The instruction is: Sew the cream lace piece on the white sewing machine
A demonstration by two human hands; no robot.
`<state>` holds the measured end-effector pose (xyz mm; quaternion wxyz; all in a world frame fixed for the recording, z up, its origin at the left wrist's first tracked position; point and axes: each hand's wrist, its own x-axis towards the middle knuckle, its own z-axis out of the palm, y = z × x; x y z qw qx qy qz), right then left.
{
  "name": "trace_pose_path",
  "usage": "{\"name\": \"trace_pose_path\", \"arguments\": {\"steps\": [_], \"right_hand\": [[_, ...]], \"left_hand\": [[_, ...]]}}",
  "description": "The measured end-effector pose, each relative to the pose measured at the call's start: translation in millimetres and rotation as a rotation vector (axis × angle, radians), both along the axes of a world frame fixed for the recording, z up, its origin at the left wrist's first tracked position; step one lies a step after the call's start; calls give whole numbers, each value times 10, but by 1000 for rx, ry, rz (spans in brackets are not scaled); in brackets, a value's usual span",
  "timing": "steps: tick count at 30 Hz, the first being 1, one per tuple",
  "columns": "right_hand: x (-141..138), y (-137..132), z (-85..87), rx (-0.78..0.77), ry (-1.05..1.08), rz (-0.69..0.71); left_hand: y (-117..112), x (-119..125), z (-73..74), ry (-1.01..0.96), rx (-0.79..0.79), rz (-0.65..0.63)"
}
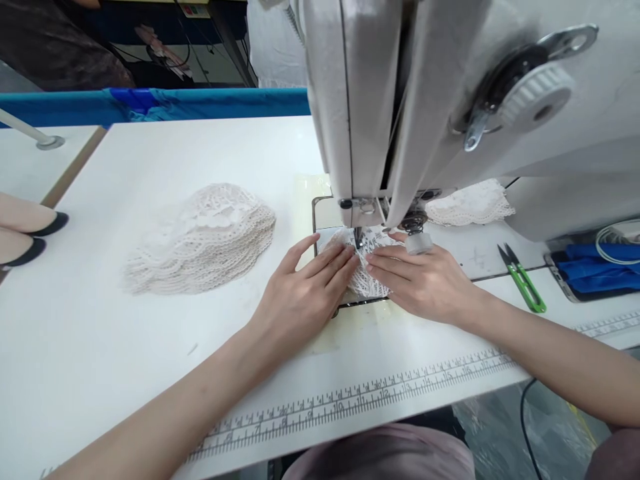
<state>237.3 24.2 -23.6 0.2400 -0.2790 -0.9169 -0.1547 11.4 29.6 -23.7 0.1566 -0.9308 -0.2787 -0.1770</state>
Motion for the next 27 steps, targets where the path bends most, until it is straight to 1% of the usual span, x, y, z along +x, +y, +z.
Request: {"name": "trace_pose_path", "arguments": {"steps": [2,7,11,20,27], "right_hand": [[-2,-7,-4,-1,-11,-10],[-12,-58,-10,34,-33,-2],[-19,-66,-24,54,-30,-8],[-31,-2,-26,53,-40,-56],[-36,-54,-43,37,-71,-83]], "left_hand": [[-9,4,-2,-17,13,-6],[-97,3,-8,-80,22,-75],[-118,3,-9,-99,2,-50],[13,28,-9,-94,16,-12],[-86,33,-1,-104,-11,0]]}}
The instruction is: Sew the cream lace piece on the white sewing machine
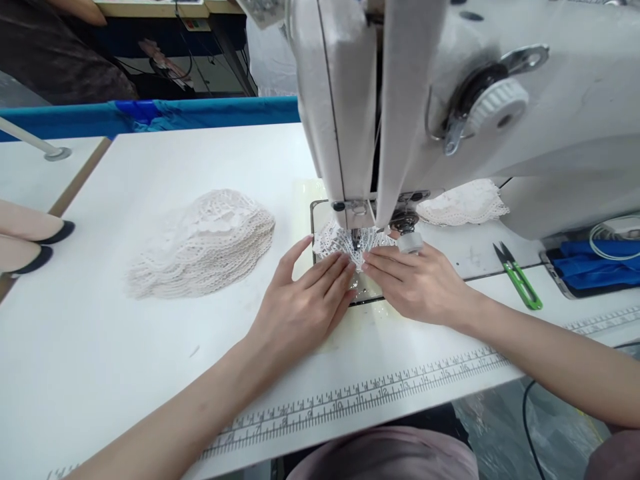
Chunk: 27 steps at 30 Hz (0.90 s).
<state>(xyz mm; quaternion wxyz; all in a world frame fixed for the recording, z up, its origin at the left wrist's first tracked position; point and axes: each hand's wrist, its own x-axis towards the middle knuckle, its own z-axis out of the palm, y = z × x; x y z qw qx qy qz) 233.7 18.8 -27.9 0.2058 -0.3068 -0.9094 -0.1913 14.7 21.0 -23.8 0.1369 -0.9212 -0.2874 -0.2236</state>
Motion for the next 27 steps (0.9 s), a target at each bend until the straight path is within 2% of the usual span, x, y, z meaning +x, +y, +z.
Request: {"name": "trace_pose_path", "arguments": {"steps": [17,27], "right_hand": [[7,62,-4,-61,24,-20],[9,79,1,-18,-8,-79]], "left_hand": [[79,-6,-14,-2,-14,44],[134,0,-31,2,7,55]]}}
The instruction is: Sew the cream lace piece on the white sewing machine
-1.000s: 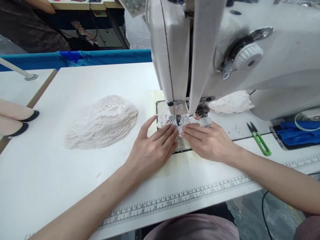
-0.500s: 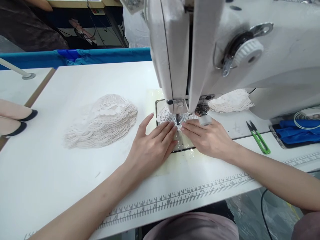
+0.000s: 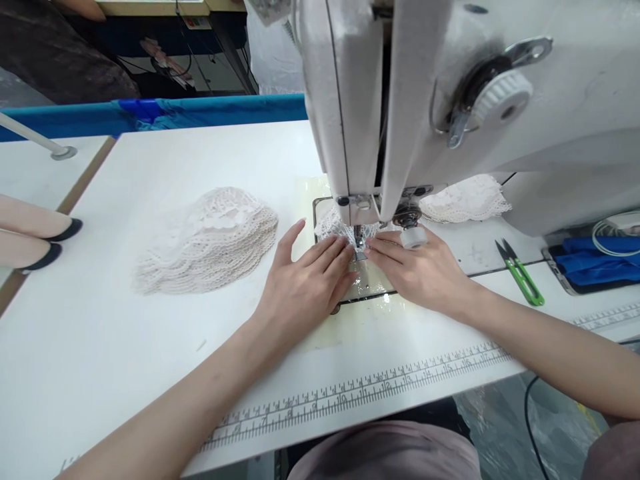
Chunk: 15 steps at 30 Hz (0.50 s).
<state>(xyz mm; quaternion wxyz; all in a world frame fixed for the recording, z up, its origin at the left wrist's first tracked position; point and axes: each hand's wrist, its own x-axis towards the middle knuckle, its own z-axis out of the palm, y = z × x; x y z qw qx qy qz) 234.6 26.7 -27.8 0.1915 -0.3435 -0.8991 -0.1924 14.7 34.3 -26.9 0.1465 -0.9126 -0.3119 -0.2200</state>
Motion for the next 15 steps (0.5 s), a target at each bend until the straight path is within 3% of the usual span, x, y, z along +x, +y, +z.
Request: {"name": "trace_pose_path", "arguments": {"steps": [15], "right_hand": [[56,55,18,46,-57,-91]], "left_hand": [[58,-9,-12,-23,-78,38]]}}
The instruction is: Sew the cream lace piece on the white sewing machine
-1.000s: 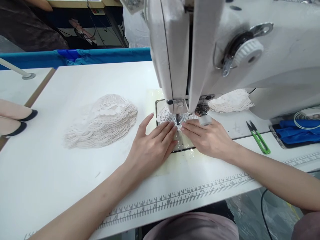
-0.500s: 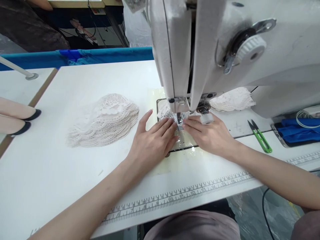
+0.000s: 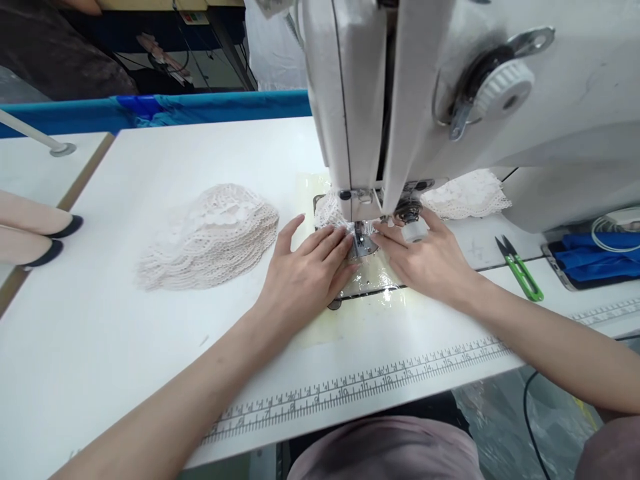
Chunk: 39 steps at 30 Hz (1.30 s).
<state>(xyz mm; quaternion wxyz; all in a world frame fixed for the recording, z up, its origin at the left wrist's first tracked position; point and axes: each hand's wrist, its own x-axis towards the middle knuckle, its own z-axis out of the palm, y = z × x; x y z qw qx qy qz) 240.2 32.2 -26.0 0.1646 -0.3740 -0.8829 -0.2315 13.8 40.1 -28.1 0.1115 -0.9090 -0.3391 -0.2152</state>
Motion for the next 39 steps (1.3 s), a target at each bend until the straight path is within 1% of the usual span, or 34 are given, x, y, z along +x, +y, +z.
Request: {"name": "trace_pose_path", "arguments": {"steps": [2,6,8,10,11,12,14,15,16,17,19,20,21,22,23,25,26,28,30,32,36,39], "right_hand": [[11,3,16,-3,40,-3],[26,6,40,-25,95,-6],[35,8,47,-33,103,-7],[44,10,57,-51,117,-12],[48,9,64,-59,128,-12],[51,7,71,-65,136,-11],[52,-5,87,-67,150,-6],[51,-14,94,-68,153,-1],[49,-24,98,-73,156,3],[46,-35,100,-83,161,9],[38,-57,97,-112,184,24],[33,-68,93,-130,198,35],[26,-78,89,-150,217,44],[17,-90,87,-176,241,53],[5,-102,88,-213,271,59],[-29,-132,105,-337,360,69],[-52,-151,123,-427,415,74],[-104,-193,175,-641,526,78],[-155,-232,233,-861,618,67],[-188,-252,274,-1055,694,51],[-163,-219,275,-1376,837,34],[-116,-171,241,-1552,926,11]], "left_hand": [[10,-11,-7,-9,-20,9],[38,-41,-12,-2,-72,69],[10,-44,11,8,-73,103],[-68,-35,55,25,-50,121],[-120,-27,81,21,-43,78],[-174,-21,109,10,-48,-16],[-258,-18,158,-45,-83,-299],[-275,-26,179,-86,-90,-396],[-271,-43,197,-117,-89,-417],[-247,-70,211,-139,-74,-353],[-155,-146,236,-113,-84,-94],[-102,-191,247,-75,-121,13],[-53,-234,258,-26,-184,81],[-14,-271,270,15,-256,118],[10,-297,282,48,-340,125],[8,-302,304,72,-505,92],[-15,-280,312,41,-572,73],[-88,-195,321,-132,-698,49],[-168,-95,322,-389,-828,63],[-226,-19,323,-579,-961,74],[-245,12,329,-721,-1161,105],[-228,-12,337,-820,-1288,153]]}}
